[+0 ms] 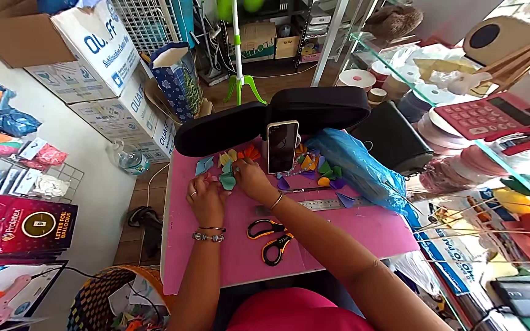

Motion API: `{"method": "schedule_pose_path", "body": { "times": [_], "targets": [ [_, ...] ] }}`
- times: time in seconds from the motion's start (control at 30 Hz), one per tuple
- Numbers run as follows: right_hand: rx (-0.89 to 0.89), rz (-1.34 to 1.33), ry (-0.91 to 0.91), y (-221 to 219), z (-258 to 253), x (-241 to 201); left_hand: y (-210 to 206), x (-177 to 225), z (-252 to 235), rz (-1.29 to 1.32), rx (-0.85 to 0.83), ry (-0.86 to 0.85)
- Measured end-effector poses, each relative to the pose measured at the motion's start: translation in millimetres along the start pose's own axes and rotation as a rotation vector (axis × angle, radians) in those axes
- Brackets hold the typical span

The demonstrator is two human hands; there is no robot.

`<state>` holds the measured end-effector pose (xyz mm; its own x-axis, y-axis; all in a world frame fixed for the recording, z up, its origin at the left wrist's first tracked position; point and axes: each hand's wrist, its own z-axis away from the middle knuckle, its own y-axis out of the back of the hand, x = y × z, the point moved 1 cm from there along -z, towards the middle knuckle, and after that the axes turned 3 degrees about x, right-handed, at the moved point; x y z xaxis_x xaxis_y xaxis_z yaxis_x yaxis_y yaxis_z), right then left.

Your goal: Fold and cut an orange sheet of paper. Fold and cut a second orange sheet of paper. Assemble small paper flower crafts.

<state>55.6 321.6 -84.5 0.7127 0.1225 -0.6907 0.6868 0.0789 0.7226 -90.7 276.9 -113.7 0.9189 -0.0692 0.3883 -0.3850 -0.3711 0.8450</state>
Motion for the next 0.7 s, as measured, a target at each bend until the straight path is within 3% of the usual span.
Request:
{"method": "schedule_pose_path", "body": {
  "times": [0.23,0.43,0.57,0.7],
  "targets": [
    [-0.072,-0.061,0.008,-3.4,5.0,-4.3,-3.4,-2.6,-2.1,-0.003,0.033,-0.017],
    [0.037,-0.070,0.067,25.2,41.6,4.4,1.5,-5.8,2.5,0.027,0.056,-0.086],
    [0.296,0.155,0.002,70.6,99.2,53.6,12.0,-3.6,1.1,0.035,0.071,-0.067],
    [0.582,0.305,-0.155,108.6,141.0,118.9,27.7,31.9,3.1,0.138,0.164,-0.133]
  ]
}}
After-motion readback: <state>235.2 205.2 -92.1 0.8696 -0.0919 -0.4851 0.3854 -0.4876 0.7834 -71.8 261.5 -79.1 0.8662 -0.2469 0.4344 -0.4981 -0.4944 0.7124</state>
